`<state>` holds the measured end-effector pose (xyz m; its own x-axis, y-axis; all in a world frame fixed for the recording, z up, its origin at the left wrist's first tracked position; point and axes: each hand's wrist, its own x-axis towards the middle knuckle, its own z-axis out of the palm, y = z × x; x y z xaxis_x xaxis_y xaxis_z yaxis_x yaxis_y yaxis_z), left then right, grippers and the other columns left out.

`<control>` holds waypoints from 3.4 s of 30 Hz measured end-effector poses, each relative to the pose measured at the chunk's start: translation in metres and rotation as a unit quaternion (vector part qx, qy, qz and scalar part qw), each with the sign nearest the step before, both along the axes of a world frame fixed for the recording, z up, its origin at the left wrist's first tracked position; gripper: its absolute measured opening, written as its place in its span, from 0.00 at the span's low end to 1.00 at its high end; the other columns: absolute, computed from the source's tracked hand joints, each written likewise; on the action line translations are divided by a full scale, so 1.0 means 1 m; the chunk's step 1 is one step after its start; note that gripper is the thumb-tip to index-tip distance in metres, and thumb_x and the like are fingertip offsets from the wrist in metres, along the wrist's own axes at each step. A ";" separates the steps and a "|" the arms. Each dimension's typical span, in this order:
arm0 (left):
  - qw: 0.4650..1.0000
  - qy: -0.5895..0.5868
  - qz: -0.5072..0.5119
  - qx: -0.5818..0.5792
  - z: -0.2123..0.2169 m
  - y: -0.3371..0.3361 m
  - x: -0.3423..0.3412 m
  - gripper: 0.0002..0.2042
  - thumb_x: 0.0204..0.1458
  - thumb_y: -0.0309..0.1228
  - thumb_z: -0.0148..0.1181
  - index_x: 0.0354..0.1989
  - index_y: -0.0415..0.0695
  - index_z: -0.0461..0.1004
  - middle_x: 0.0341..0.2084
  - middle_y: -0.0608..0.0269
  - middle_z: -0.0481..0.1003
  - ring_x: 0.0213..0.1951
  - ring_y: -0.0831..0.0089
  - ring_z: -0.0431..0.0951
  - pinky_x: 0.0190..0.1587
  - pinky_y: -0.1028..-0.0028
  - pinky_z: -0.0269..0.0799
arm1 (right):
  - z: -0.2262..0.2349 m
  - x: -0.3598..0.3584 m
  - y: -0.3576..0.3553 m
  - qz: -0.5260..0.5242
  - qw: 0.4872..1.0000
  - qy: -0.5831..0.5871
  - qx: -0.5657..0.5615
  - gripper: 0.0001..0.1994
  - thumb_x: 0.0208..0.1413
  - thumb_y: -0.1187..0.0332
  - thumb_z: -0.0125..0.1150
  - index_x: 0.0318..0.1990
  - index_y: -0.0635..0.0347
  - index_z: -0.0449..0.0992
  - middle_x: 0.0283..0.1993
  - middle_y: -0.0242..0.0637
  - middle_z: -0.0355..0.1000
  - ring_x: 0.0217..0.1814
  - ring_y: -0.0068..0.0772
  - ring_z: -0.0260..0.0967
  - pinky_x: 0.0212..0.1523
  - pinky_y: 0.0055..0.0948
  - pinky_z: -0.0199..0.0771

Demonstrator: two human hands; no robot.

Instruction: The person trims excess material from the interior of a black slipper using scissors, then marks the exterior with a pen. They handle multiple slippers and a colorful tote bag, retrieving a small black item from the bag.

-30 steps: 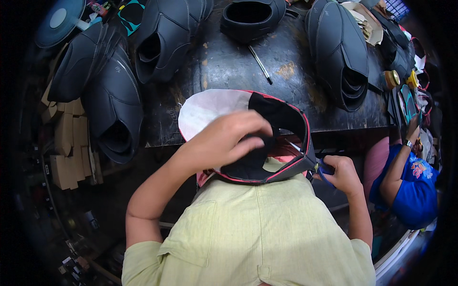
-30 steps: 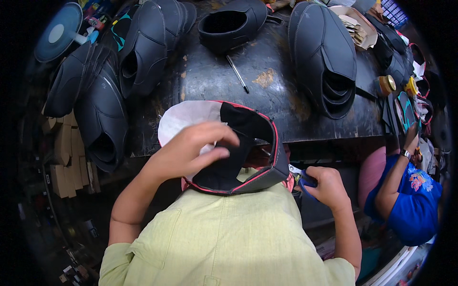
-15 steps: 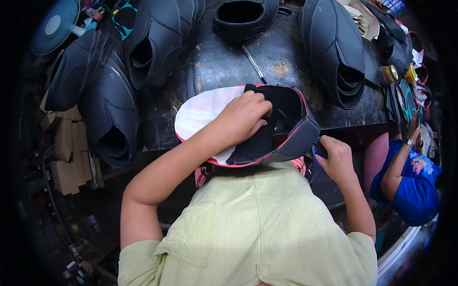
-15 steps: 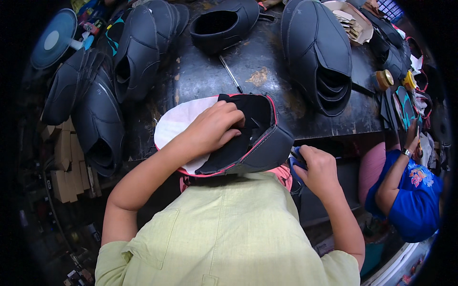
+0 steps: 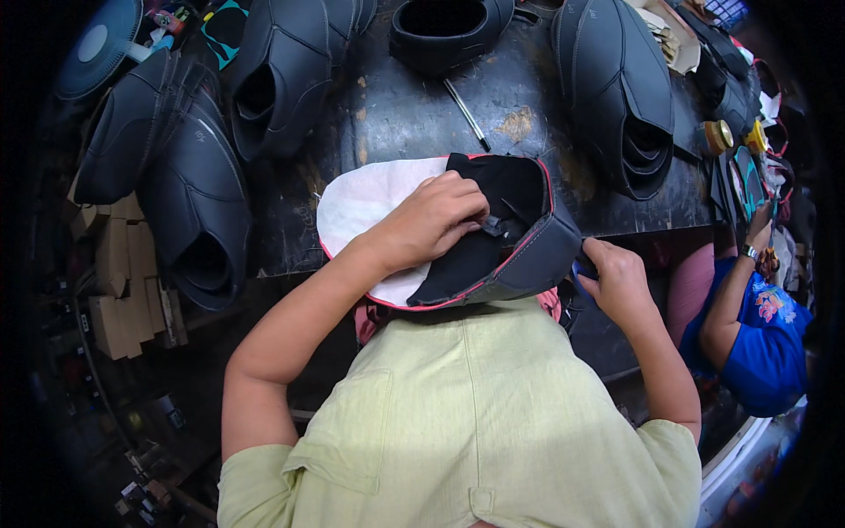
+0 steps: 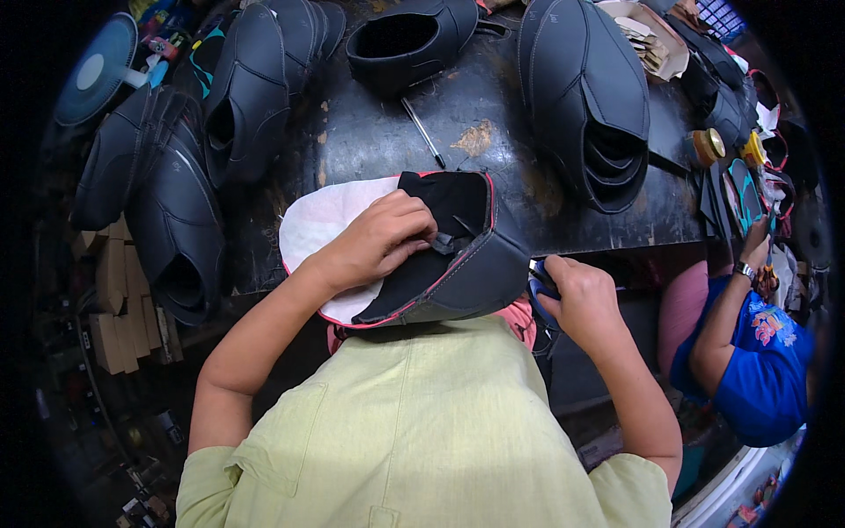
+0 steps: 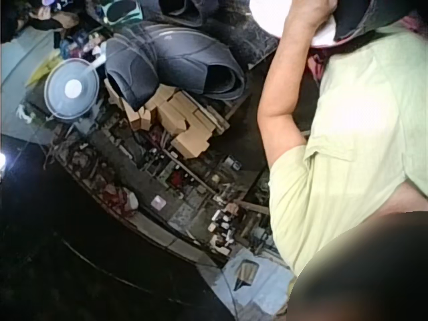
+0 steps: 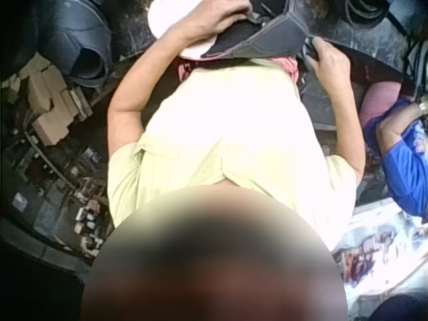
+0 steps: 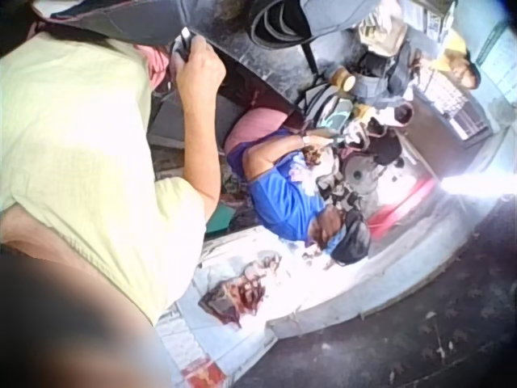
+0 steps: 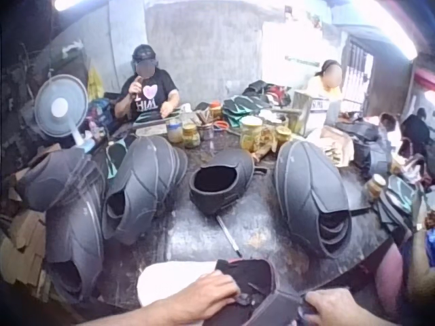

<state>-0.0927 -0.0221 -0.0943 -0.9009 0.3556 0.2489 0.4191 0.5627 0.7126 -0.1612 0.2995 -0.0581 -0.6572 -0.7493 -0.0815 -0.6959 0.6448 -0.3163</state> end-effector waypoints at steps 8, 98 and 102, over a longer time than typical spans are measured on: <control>0.998 0.012 0.045 0.043 -0.005 0.002 0.000 0.07 0.52 0.21 0.66 0.38 0.39 0.75 0.38 0.57 0.71 0.43 0.58 0.73 0.47 0.63 0.71 | 0.016 -0.009 -0.001 0.060 0.998 0.007 0.008 0.19 0.40 0.64 0.72 0.37 0.61 0.71 0.33 0.45 0.72 0.39 0.53 0.72 0.42 0.45 0.72; 0.958 0.151 0.038 -0.240 0.013 -0.029 0.012 0.08 0.47 0.27 0.60 0.36 0.42 0.76 0.35 0.62 0.78 0.35 0.65 0.79 0.37 0.69 0.78 | -0.053 0.001 -0.017 -0.010 0.671 -0.735 -0.100 0.18 0.64 0.52 0.62 0.35 0.59 0.77 0.26 0.28 0.72 0.28 0.16 0.69 0.27 0.18 0.68; 0.958 0.120 0.080 -0.246 0.010 -0.016 0.005 0.08 0.47 0.25 0.60 0.36 0.40 0.73 0.31 0.59 0.75 0.35 0.61 0.80 0.37 0.65 0.78 | -0.054 -0.001 -0.023 -0.002 0.708 -0.705 -0.046 0.20 0.64 0.49 0.63 0.34 0.60 0.77 0.24 0.26 0.71 0.26 0.15 0.68 0.26 0.18 0.68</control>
<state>-0.0879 -0.0379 -0.0846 -0.8912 0.3449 0.2944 0.4180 0.8767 0.2381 -0.1622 0.2765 -0.1123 0.0268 -0.7921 -0.6099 0.3542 0.5780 -0.7351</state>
